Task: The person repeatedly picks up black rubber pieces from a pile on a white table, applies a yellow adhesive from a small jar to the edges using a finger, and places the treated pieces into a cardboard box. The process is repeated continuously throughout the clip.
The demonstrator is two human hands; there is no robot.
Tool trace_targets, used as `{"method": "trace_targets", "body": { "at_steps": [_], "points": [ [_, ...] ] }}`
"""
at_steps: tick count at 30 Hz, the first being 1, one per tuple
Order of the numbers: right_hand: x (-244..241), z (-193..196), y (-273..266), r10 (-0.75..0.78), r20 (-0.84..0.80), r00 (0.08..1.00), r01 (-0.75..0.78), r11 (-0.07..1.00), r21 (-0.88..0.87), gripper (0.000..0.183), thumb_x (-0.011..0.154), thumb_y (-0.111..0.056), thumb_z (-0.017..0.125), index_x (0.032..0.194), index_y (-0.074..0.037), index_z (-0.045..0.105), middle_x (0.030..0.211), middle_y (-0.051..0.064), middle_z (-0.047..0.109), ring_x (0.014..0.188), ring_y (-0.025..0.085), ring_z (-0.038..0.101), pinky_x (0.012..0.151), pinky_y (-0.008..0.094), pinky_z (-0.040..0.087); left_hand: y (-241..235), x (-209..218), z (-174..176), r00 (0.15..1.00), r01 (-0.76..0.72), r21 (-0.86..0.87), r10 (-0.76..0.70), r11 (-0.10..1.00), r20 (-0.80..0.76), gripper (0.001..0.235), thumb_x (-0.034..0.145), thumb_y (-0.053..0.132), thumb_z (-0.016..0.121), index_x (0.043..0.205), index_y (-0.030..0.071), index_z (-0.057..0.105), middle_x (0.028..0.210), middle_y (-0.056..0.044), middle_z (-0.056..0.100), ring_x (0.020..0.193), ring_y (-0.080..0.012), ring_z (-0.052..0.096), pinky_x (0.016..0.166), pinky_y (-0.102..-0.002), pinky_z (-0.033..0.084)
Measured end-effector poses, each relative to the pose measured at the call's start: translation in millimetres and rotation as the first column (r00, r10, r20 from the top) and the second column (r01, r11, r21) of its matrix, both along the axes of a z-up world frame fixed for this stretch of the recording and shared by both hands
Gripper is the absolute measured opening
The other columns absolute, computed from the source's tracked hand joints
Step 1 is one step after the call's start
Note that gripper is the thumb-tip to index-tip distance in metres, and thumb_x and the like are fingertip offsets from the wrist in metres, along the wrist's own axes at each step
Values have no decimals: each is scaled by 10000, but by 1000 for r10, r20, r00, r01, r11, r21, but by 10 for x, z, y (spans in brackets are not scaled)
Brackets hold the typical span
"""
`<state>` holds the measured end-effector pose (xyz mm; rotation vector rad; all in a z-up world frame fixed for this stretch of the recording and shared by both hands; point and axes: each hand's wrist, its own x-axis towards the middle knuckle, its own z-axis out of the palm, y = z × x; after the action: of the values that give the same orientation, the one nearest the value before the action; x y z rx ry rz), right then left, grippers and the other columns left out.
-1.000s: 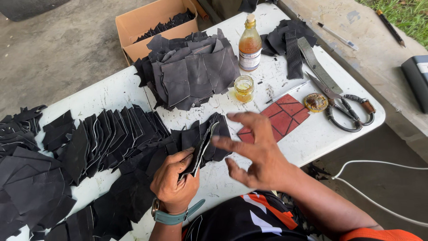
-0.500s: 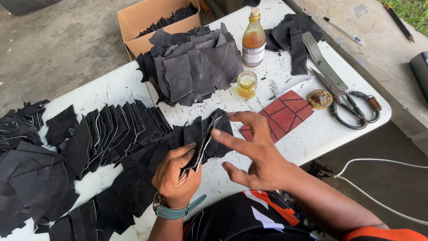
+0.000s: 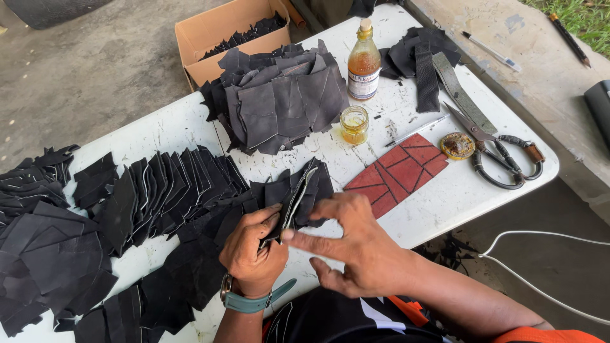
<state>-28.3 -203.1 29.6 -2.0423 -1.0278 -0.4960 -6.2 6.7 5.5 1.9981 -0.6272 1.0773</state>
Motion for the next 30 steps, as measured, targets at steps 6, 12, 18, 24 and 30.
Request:
{"method": "trace_targets", "body": {
  "at_steps": [6, 12, 18, 24, 30],
  "points": [
    [309, 204, -112, -324, 81, 943, 327, 945, -23, 623, 717, -152, 815, 1326, -189, 684, 1346, 229, 495, 1261, 386, 469, 1064, 505, 394, 22, 12, -59, 998, -24, 31, 22, 999, 60, 267, 830, -124, 789, 820, -4, 551, 928, -172, 751, 858, -267, 790, 689, -304, 658],
    [446, 172, -182, -318, 0, 948, 318, 948, -8, 717, 690, -92, 809, 1378, -171, 620, 1469, 247, 441, 1385, 414, 414, 1136, 499, 370, 48, -1, -5, 1000, -2, 42, 3, 999, -3, 108, 858, -112, 689, 868, -42, 607, 947, -175, 757, 873, -255, 783, 741, -315, 647],
    [625, -5, -159, -50, -373, 927, 157, 952, 262, 1065, 732, 28, 731, 1635, -114, 184, 1530, 200, 444, 1381, 320, 528, 1118, 440, 424, 298, 89, 96, 828, -208, -173, 80, 963, -554, 203, 820, 104, 868, 850, -7, 701, 703, -93, 731, 607, -122, 654, 567, -259, 506],
    [620, -307, -130, 52, -460, 886, 147, 911, 386, 1116, 784, 103, 647, 1683, -152, 37, 1491, 187, 507, 1245, 275, 635, 990, 383, 515, 1068, 32, 494, 823, -163, -90, 85, 983, -561, 207, 813, 115, 868, 898, -11, 728, 772, -50, 735, 710, -58, 636, 654, -242, 535],
    [675, -431, -15, 148, -476, 867, 46, 927, 371, 1137, 854, 96, 672, 1698, -193, -34, 1438, 204, 553, 1213, 273, 643, 1023, 403, 540, 2084, -281, 874, 749, -33, 164, 133, 986, -649, 261, 731, 108, 904, 893, 3, 729, 799, -59, 747, 729, -74, 662, 665, -247, 515]
  ]
}}
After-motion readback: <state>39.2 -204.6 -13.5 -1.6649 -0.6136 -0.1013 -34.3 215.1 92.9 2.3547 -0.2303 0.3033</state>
